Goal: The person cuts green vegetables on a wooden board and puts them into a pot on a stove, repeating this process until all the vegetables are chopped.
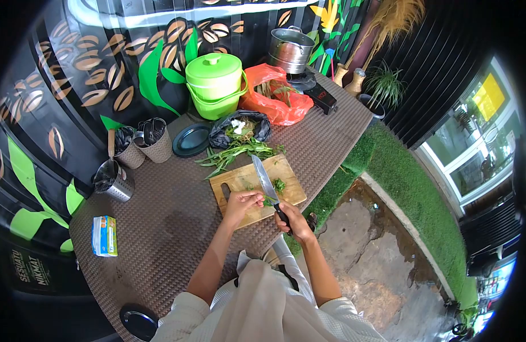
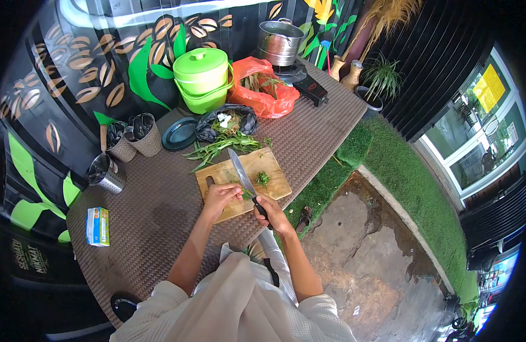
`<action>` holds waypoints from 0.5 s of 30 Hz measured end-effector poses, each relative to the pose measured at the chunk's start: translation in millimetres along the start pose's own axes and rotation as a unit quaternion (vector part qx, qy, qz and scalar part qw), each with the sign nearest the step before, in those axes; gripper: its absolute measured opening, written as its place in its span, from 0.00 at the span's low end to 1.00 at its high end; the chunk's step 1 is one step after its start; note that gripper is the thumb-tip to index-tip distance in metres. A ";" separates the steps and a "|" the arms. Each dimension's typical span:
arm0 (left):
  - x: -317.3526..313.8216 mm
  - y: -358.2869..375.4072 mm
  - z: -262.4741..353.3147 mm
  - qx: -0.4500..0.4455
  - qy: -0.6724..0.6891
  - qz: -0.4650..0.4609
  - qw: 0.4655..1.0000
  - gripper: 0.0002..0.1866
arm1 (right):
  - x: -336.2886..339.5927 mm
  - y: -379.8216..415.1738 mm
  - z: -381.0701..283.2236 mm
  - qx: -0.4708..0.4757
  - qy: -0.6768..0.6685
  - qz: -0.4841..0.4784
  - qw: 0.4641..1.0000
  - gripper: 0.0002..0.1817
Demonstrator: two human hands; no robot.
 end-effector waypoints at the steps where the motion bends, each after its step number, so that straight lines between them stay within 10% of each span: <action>1: -0.8 0.3 -0.2 0.000 0.000 0.000 1.000 0.10 | -0.4 0.0 0.2 -0.004 0.009 0.000 1.000 0.14; 15: 0.4 5.3 -2.0 0.026 -0.020 0.002 0.999 0.09 | 0.2 -1.6 12.4 -0.001 0.042 0.008 0.999 0.15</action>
Point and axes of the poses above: each hand's wrist, its own y-axis away from the middle knuckle, its own x-axis out of the back of the hand, z = x × y, the point moved 3 cm from there along -y, towards the middle knuckle, and after that the axes turned 2 degrees about y, right-handed, at the moved point
